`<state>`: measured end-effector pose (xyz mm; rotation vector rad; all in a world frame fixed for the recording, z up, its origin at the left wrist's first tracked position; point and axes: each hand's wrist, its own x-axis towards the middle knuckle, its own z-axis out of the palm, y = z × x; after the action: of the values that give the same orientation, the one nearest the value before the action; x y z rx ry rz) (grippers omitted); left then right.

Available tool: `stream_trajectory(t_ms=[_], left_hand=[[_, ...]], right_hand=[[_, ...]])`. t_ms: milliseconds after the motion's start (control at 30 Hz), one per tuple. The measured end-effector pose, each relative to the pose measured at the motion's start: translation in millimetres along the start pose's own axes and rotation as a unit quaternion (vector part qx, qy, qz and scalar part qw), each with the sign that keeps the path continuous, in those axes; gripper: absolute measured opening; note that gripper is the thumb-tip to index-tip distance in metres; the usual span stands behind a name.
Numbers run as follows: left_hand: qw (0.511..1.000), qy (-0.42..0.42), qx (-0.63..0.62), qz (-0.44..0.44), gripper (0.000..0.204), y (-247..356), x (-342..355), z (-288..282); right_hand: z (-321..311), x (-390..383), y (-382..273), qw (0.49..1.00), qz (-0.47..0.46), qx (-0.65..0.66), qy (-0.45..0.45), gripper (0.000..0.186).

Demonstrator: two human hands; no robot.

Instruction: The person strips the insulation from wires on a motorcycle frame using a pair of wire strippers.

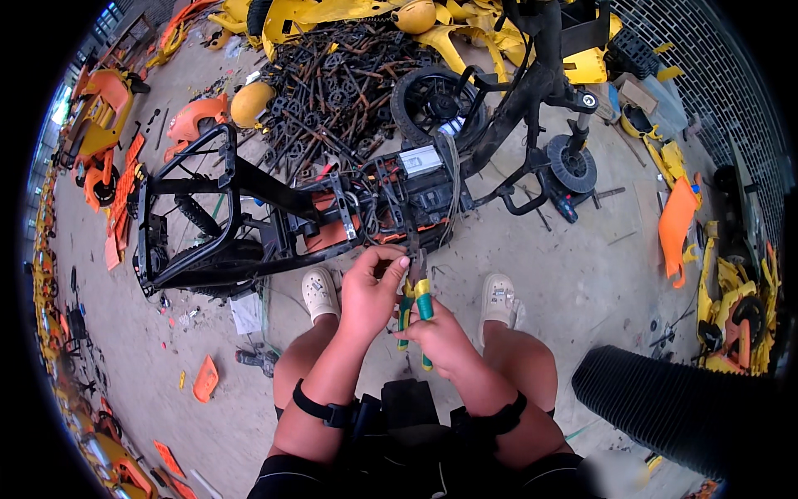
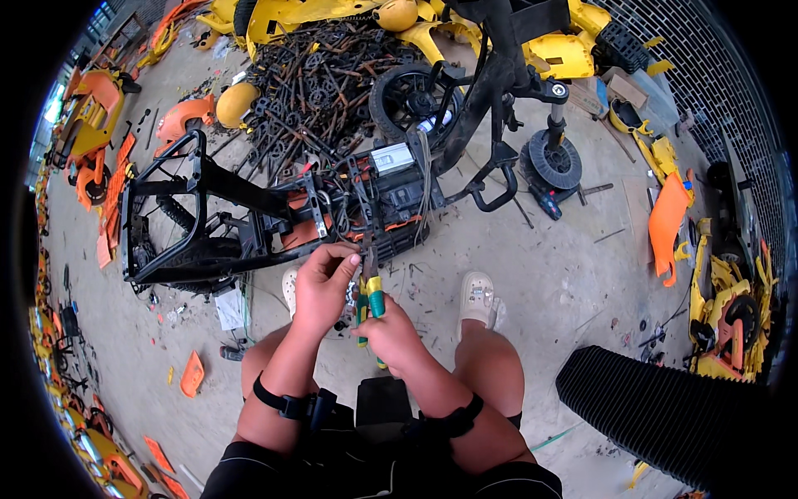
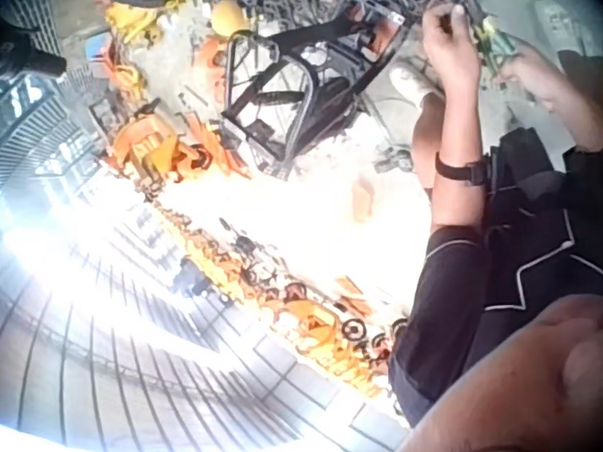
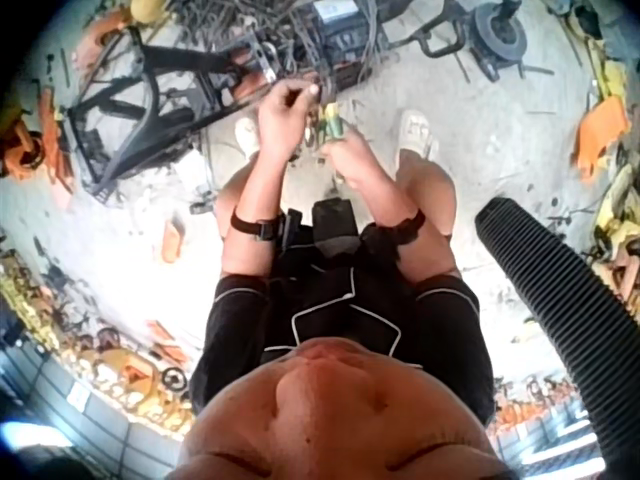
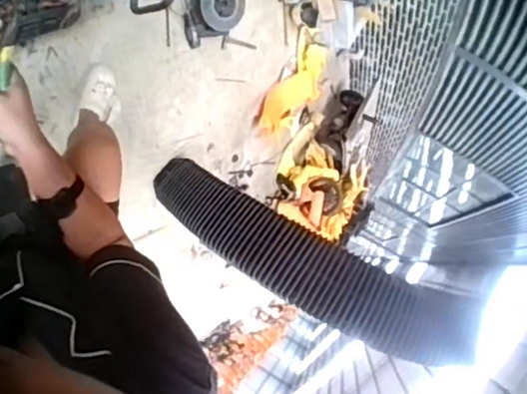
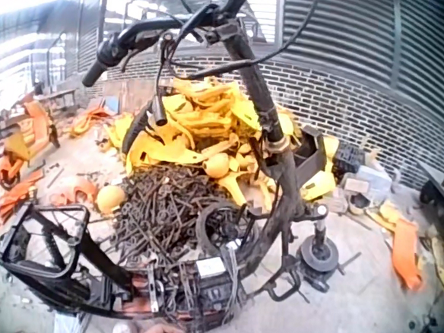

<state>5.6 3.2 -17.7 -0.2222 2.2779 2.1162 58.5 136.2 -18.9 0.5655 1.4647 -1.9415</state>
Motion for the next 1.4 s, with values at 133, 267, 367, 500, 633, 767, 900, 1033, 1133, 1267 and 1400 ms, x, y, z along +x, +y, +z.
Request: stream_trajectory(t_ms=[133,267,367,500,633,767,900,1033,1133,1267,1400], left_hand=[[1.000,-0.020,0.000,0.001,0.014,4,0,-2],[0.999,-0.039,-0.014,0.004,0.011,4,0,-3],[0.999,-0.048,0.007,0.015,0.009,5,0,-3],[0.997,-0.050,0.037,0.044,0.009,7,-1,-3],[0.995,-0.046,0.067,0.066,0.009,7,-1,-5],[0.995,-0.034,0.068,0.059,0.009,6,-1,-7],[0.995,-0.032,0.070,0.061,0.010,0,1,-10],[0.988,-0.037,0.121,0.083,0.010,-1,3,-12],[0.989,-0.032,0.122,0.078,0.010,3,3,-10],[0.980,-0.030,0.157,0.116,0.010,1,7,-12],[0.967,-0.032,0.213,0.134,0.010,8,8,-12]], right_hand=[[0,1,-1,1.000,-0.004,0.002,-0.005,0.041],[2,-1,-5,1.000,-0.010,0.010,0.005,0.042],[-2,0,-1,1.000,-0.005,-0.026,0.015,0.047],[-5,3,7,0.999,-0.018,-0.025,0.009,0.052],[1,-1,1,0.998,-0.030,-0.048,0.031,0.041],[6,-3,-2,0.997,-0.026,-0.061,0.033,0.040],[6,1,0,0.995,-0.025,-0.087,0.037,0.042],[7,-1,-4,0.990,-0.028,-0.130,0.038,0.047],[6,2,-1,0.990,-0.031,-0.131,0.038,0.048],[8,2,-6,0.989,-0.033,-0.135,0.043,0.048],[5,4,-6,0.989,-0.035,-0.133,0.045,0.048]])
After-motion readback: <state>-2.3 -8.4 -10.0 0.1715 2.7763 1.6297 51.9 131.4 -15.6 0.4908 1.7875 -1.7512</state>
